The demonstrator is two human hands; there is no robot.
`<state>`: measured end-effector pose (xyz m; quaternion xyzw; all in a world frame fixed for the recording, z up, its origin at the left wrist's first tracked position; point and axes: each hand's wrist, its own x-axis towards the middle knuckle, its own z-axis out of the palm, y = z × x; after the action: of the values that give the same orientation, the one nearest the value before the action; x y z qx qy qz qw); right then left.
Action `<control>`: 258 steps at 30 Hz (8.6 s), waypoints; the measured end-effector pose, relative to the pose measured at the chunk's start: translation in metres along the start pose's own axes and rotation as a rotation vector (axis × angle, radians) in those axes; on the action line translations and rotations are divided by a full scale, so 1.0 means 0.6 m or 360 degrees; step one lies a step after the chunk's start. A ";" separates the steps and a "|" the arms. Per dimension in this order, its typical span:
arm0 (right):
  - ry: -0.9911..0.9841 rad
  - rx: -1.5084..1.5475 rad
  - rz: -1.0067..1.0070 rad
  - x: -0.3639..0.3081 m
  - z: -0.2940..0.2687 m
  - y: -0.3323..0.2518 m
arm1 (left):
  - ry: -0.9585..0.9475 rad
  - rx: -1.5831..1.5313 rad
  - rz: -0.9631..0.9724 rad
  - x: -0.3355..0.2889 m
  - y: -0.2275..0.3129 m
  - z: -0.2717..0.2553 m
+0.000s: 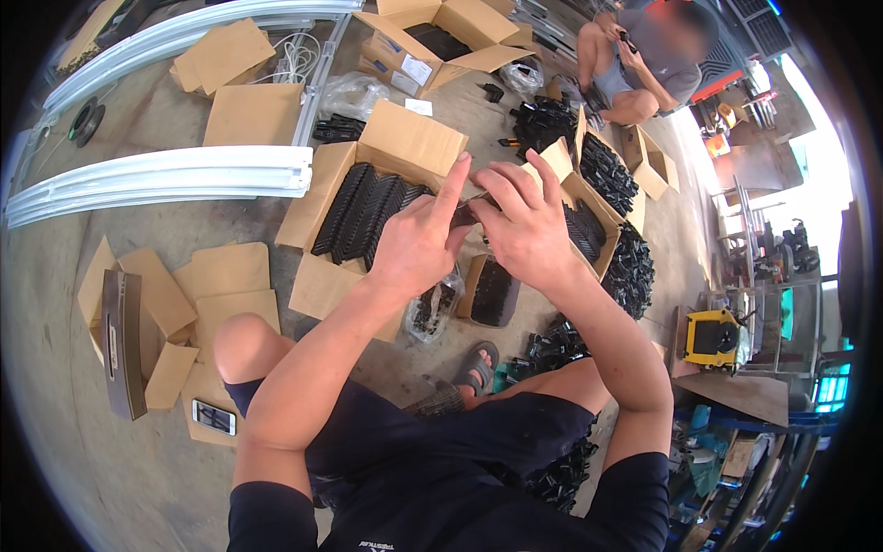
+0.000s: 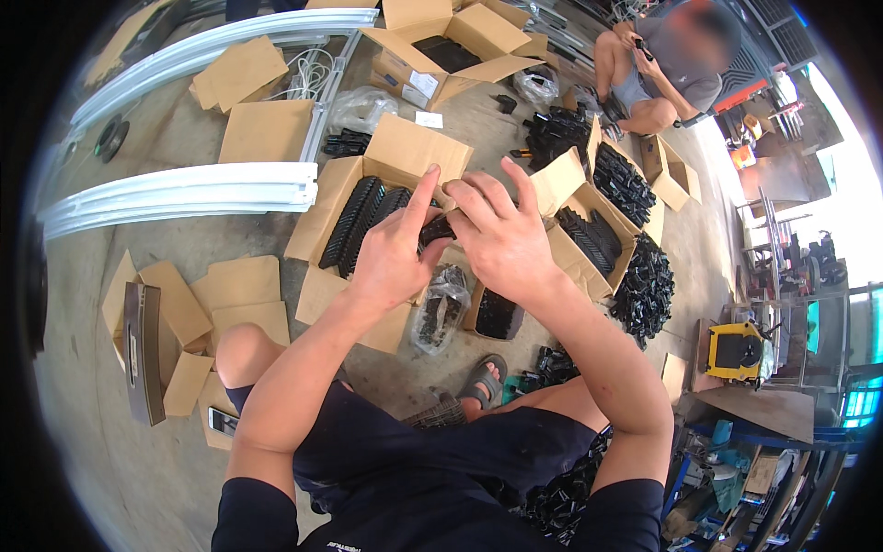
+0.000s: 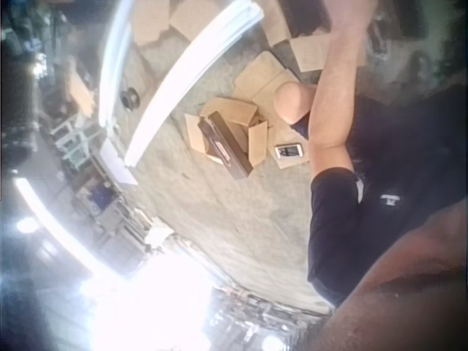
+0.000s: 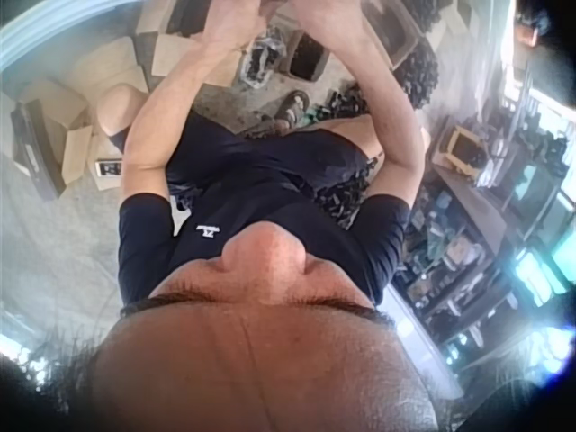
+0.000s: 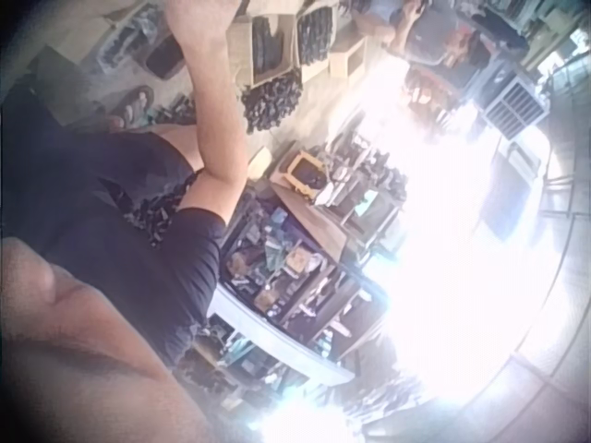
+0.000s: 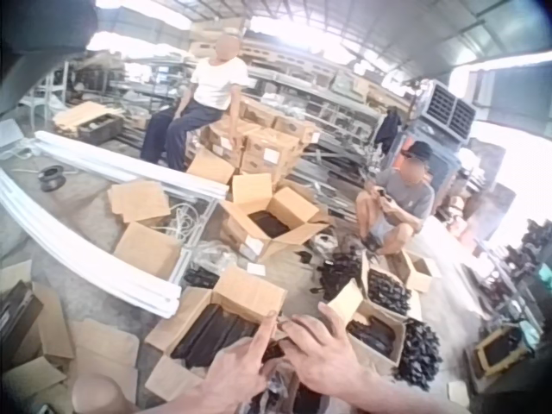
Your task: The person handles and organizes black plastic components from various boxes on the floor, picking them up to look at them before placing them into different containers.
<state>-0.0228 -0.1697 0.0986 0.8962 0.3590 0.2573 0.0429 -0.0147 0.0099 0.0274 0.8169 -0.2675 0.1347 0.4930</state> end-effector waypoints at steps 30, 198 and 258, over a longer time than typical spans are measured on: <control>-0.0151 0.0932 0.1129 -0.150 0.097 0.055 | 0.0294 -0.1091 -0.0737 0.006 -0.034 0.015; 0.0069 0.2348 0.2277 -0.188 0.227 -0.025 | 0.0481 -0.2325 -0.0880 0.009 -0.039 0.048; 0.0789 0.1260 0.0840 -0.118 0.034 -0.024 | -0.0026 -0.2398 -0.1122 -0.016 -0.002 0.039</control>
<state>-0.0650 -0.2038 0.0469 0.8160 0.1903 0.3082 -0.4505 -0.0230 -0.0072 0.0106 0.3048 -0.0180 -0.2486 0.9192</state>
